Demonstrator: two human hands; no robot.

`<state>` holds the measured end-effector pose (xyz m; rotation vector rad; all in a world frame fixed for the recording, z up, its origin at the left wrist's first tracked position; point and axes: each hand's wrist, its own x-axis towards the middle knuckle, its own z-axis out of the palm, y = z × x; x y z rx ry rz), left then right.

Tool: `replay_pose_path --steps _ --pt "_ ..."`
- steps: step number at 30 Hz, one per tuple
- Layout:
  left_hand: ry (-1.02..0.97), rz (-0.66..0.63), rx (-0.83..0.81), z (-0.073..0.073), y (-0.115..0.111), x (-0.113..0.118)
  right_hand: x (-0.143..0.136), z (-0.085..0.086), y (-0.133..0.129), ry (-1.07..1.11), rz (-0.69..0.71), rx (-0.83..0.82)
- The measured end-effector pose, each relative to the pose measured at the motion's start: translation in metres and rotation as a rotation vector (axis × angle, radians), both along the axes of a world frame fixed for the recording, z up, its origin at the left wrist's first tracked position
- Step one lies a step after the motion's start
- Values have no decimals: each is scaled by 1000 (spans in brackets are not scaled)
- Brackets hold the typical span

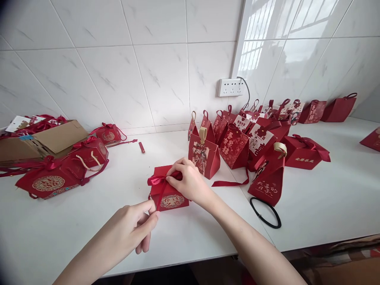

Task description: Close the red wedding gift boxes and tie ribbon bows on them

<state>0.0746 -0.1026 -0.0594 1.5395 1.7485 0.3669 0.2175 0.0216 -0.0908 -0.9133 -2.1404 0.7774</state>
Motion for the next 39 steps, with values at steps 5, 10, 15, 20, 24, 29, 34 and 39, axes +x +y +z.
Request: replay_pose_path --steps 5,10,15,20,24,29,34,39 --pt "27 -114 -57 10 0 -3 0 0 0 17 22 -5" --pt "10 -204 -138 12 -3 -5 1 1 0 35 51 -27" --pt "172 -146 -51 31 11 -19 1 2 -1 12 30 -12" --pt "155 -62 543 39 58 -32 15 13 3 48 72 -38" --pt "64 -199 661 12 87 -27 37 25 13 -32 76 -47" --pt "3 -223 706 -13 88 -20 44 24 17 -123 146 -39" --pt "-19 -211 702 -19 86 -21 36 19 14 -96 112 -31" --pt "-37 -177 705 -22 88 -22 27 14 10 11 56 267"
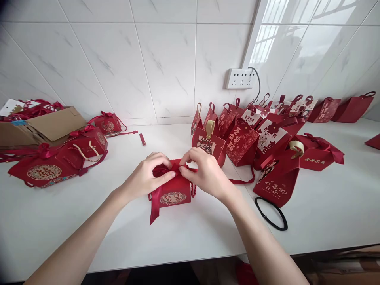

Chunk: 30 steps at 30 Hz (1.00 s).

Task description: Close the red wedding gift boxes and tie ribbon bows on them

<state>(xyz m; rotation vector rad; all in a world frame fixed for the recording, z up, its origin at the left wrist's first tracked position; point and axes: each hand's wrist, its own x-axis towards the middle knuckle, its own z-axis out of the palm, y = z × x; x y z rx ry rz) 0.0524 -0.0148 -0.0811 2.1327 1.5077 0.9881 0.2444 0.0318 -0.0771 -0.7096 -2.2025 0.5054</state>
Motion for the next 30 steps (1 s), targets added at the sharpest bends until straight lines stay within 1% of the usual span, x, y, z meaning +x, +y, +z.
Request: replay_pose_path --steps 2,4,6,9,11,12,17,20,22,25,30 --pt "-20 0 -7 -1 0 0 -3 -4 -1 9 -24 257" --pt "-37 -4 -16 -1 0 0 -6 -8 0 -18 -43 457" --pt "-52 -9 -22 -2 0 -1 -7 -11 0 -22 -58 543" --pt "-64 -23 -30 -3 0 -1 -9 -13 0 -4 -63 595" --pt "-68 -24 -41 -3 1 -1 -8 -13 0 -17 -54 594" --pt "-69 -20 -47 -3 1 -1 -7 -13 0 -24 -41 556" --pt "-49 -10 -58 -2 0 -2 -3 -7 -1 -21 82 217" --pt "-48 -25 -69 -2 0 -2 -4 -6 -2 -6 107 121" --pt "-54 -31 -80 -1 0 -2 -6 -7 -1 32 96 75" --pt "-54 -27 -92 -1 0 -3 -10 -12 0 78 35 84" --pt "-22 -52 -66 0 0 -1 -12 -18 0 39 -131 292"
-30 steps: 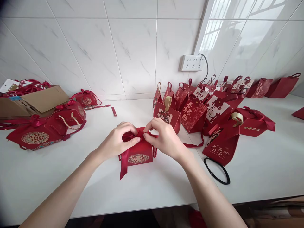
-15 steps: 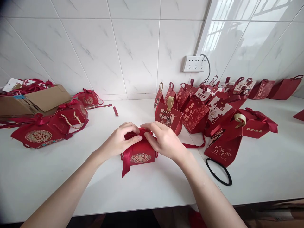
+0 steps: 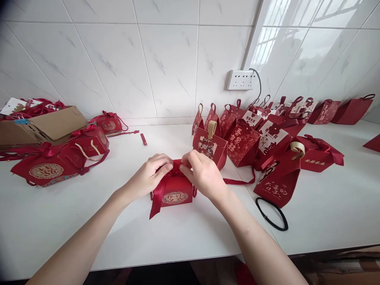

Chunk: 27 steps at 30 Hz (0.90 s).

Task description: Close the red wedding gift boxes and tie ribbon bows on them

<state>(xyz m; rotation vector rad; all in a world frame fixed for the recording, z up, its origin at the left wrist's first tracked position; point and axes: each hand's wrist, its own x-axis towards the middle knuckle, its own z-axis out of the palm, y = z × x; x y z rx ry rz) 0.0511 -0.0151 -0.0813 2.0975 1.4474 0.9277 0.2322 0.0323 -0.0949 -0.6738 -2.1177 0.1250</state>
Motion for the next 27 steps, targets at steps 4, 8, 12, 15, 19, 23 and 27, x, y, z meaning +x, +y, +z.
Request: replay_pose_path --steps 4,8,12,15,19,23,27 --pt "17 3 9 0 1 1 0 -1 -1 -40 -43 60" --pt "11 -17 13 -1 1 0 -1 0 -2 -27 -7 18" --pt "5 -27 13 0 1 0 1 6 -3 -31 108 -3" --pt "-18 -28 -2 0 0 1 6 13 -3 -50 201 -113" --pt "-28 -24 -16 1 0 1 7 16 -4 -81 205 -221" --pt "-11 -22 -23 2 -1 1 1 12 -5 -3 197 -266" --pt "-6 -30 -22 1 0 1 -5 6 -6 95 155 -327"
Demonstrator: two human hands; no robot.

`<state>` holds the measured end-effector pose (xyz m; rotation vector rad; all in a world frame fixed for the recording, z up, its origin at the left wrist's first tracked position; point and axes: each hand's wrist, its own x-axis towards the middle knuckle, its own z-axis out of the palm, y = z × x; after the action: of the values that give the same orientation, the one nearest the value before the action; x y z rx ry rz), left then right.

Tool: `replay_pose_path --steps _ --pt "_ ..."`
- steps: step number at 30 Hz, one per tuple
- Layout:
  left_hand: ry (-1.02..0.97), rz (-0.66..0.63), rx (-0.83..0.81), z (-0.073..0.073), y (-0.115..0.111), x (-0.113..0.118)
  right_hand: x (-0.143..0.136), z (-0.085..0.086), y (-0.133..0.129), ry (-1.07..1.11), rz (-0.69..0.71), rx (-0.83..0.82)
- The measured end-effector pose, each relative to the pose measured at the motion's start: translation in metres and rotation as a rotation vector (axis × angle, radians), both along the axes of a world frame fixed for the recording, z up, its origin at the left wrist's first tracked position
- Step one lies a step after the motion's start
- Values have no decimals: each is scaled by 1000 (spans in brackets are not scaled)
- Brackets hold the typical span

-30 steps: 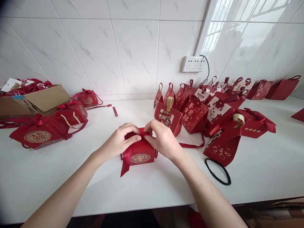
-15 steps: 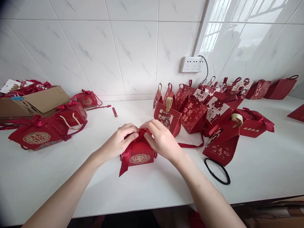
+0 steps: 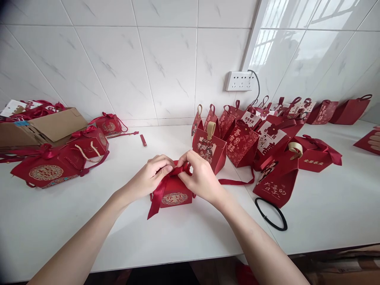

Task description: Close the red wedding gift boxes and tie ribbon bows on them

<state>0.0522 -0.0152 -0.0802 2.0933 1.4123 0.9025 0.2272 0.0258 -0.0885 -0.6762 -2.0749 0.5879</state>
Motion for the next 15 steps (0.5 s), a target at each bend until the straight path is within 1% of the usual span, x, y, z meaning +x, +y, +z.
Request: replay_pose_path --steps 3,7,11,15 --pt "3 1 -1 -1 1 0 -2 -5 1 38 -67 -16" --pt "17 -2 10 -2 2 0 -1 -12 4 9 -131 70" --pt "27 -16 13 -2 2 -1 0 -14 4 -13 -92 73" --pt "10 -19 4 -2 2 -1 1 -8 2 -4 -30 32"
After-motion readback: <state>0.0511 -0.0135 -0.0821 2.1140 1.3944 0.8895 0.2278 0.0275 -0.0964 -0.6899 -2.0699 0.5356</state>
